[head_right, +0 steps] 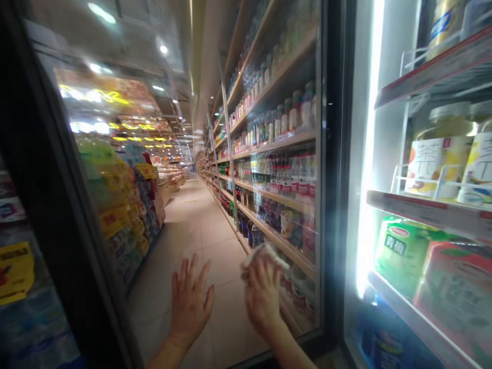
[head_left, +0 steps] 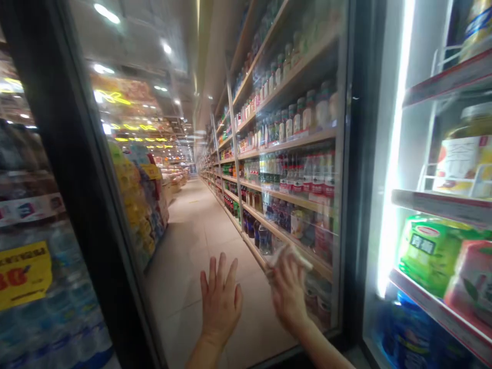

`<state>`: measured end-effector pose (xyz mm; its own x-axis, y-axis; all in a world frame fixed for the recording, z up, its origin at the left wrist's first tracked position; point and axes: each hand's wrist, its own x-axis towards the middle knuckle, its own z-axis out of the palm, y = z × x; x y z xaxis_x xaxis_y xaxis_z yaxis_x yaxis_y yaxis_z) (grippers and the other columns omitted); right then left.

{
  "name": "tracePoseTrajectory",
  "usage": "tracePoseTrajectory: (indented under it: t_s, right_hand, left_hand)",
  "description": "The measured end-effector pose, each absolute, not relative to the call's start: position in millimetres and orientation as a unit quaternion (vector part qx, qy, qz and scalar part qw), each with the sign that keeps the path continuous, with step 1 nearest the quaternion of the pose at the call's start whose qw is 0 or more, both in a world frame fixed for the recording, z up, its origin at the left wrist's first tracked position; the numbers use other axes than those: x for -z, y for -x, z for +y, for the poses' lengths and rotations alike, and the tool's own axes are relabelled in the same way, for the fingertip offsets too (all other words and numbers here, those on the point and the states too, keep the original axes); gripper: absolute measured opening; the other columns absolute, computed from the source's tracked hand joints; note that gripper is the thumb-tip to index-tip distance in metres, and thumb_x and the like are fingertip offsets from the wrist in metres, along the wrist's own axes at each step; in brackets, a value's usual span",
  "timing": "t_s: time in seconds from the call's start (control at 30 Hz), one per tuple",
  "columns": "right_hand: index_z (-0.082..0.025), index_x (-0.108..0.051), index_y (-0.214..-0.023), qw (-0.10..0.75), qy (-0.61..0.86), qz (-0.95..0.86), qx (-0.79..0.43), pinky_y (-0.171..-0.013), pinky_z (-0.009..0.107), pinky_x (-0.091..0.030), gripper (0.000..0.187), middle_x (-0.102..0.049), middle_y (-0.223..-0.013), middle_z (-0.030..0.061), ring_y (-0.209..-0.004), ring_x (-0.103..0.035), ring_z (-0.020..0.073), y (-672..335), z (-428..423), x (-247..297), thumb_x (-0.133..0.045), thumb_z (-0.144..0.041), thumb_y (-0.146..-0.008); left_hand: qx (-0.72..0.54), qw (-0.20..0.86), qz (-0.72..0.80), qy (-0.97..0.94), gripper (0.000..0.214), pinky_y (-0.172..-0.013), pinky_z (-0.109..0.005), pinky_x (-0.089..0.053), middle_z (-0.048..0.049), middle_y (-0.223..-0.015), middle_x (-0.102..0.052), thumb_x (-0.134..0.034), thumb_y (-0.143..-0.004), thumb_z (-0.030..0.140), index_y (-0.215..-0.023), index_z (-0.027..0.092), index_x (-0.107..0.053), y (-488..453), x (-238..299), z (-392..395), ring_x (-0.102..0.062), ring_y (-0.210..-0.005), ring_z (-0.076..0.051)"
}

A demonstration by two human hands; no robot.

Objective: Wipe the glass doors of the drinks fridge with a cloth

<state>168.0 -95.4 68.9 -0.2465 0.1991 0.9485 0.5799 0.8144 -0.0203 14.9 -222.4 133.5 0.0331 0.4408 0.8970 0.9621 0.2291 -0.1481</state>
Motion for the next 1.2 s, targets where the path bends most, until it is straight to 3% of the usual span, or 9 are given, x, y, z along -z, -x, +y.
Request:
tracePoseTrajectory:
  t_s: [0.1, 0.3, 0.5, 0.63, 0.7, 0.87, 1.03, 1.2]
  right_hand:
    - [-0.026, -0.048, -0.129, 0.478, 0.153, -0.844, 0.189, -0.106, 0.058, -0.023, 0.049, -0.044, -0.139, 0.0054, -0.135, -0.026, 0.0275, -162.9, -96.8, -74.3, -0.047, -0.019, -0.08]
    - [-0.023, -0.032, -0.139, 0.655, 0.335, -0.645, 0.206, -0.098, 0.067, -0.028, 0.059, -0.026, -0.148, 0.0124, -0.139, -0.011, 0.0335, -206.6, -45.0, -96.7, -0.04, -0.012, -0.082]
    - [-0.026, -0.033, -0.139, 0.521, 0.166, -0.802, 0.241, -0.107, 0.055, -0.024, 0.058, -0.032, -0.146, 0.0063, -0.137, -0.02, 0.0262, -178.6, -66.8, -96.3, -0.041, -0.016, -0.083]
    - [-0.022, -0.025, -0.143, 0.673, 0.3, -0.634, 0.237, -0.101, 0.063, -0.024, 0.059, -0.025, -0.149, 0.0123, -0.138, -0.016, 0.0305, -208.0, -26.7, -133.1, -0.037, -0.014, -0.085]
    - [-0.02, -0.024, -0.143, 0.702, 0.335, -0.588, 0.223, -0.098, 0.065, -0.026, 0.059, -0.024, -0.148, 0.0148, -0.138, -0.015, 0.0323, -214.3, -17.2, -145.0, -0.035, -0.015, -0.086]
    - [-0.026, -0.029, -0.141, 0.54, 0.174, -0.784, 0.253, -0.104, 0.055, -0.026, 0.056, -0.04, -0.141, 0.0095, -0.135, -0.026, 0.0275, -199.7, -33.9, -151.9, -0.038, -0.023, -0.085]
    - [-0.02, -0.022, -0.144, 0.681, 0.407, -0.594, 0.137, -0.099, 0.062, -0.026, 0.055, -0.032, -0.144, 0.0158, -0.135, -0.022, 0.0327, -191.9, -32.5, -184.7, -0.028, -0.026, -0.09]
    - [-0.031, -0.034, -0.138, 0.493, 0.123, -0.82, 0.262, -0.107, 0.05, -0.02, 0.054, -0.043, -0.14, 0.0045, -0.133, -0.03, 0.0242, -181.6, -44.2, -187.4, -0.039, -0.026, -0.085]
  left_hand:
    - [0.282, 0.469, -0.626, 0.556, 0.073, -0.11, -0.054, -0.019, -0.0105, -0.149, -0.023, -0.05, -0.078, 0.01, -0.143, 0.025, -0.02, -12.3, -135.0, -223.1, -0.016, -0.139, -0.029]
    - [0.295, 0.467, -0.624, 0.552, 0.075, -0.111, -0.055, -0.017, -0.01, -0.15, -0.02, -0.051, -0.079, 0.011, -0.144, 0.025, -0.016, -13.5, -133.6, -219.2, -0.012, -0.139, -0.029]
    - [0.291, 0.469, -0.626, 0.551, 0.073, -0.11, -0.053, -0.018, -0.0127, -0.147, -0.029, -0.05, -0.079, 0.011, -0.144, 0.022, -0.019, -13.8, -133.2, -221.4, -0.013, -0.14, -0.027]
    - [0.303, 0.466, -0.618, 0.556, 0.07, -0.111, -0.051, -0.016, -0.0117, -0.144, -0.035, -0.05, -0.079, 0.012, -0.142, 0.023, -0.022, -13.0, -134.8, -223.0, -0.015, -0.139, -0.026]
    - [0.317, 0.467, -0.616, 0.55, 0.069, -0.111, -0.052, -0.015, -0.0117, -0.146, -0.032, -0.05, -0.079, 0.013, -0.142, 0.023, -0.024, -14.8, -139.3, -221.4, -0.015, -0.14, -0.026]
    - [0.337, 0.479, -0.62, 0.522, 0.063, -0.109, -0.053, -0.018, -0.0144, -0.147, -0.029, -0.05, -0.081, 0.017, -0.14, 0.021, -0.028, -13.7, -166.5, -217.5, -0.016, -0.139, -0.028]
    - [0.335, 0.502, -0.627, 0.492, 0.052, -0.107, -0.054, -0.019, -0.0192, -0.143, -0.034, -0.05, -0.082, 0.021, -0.132, 0.014, -0.039, -10.7, -189.0, -214.6, -0.017, -0.138, -0.032]
    - [0.324, 0.516, -0.625, 0.488, 0.047, -0.108, -0.053, -0.019, -0.0203, -0.14, -0.038, -0.048, -0.082, 0.021, -0.128, 0.012, -0.042, -8.8, -193.2, -215.2, -0.017, -0.138, -0.031]
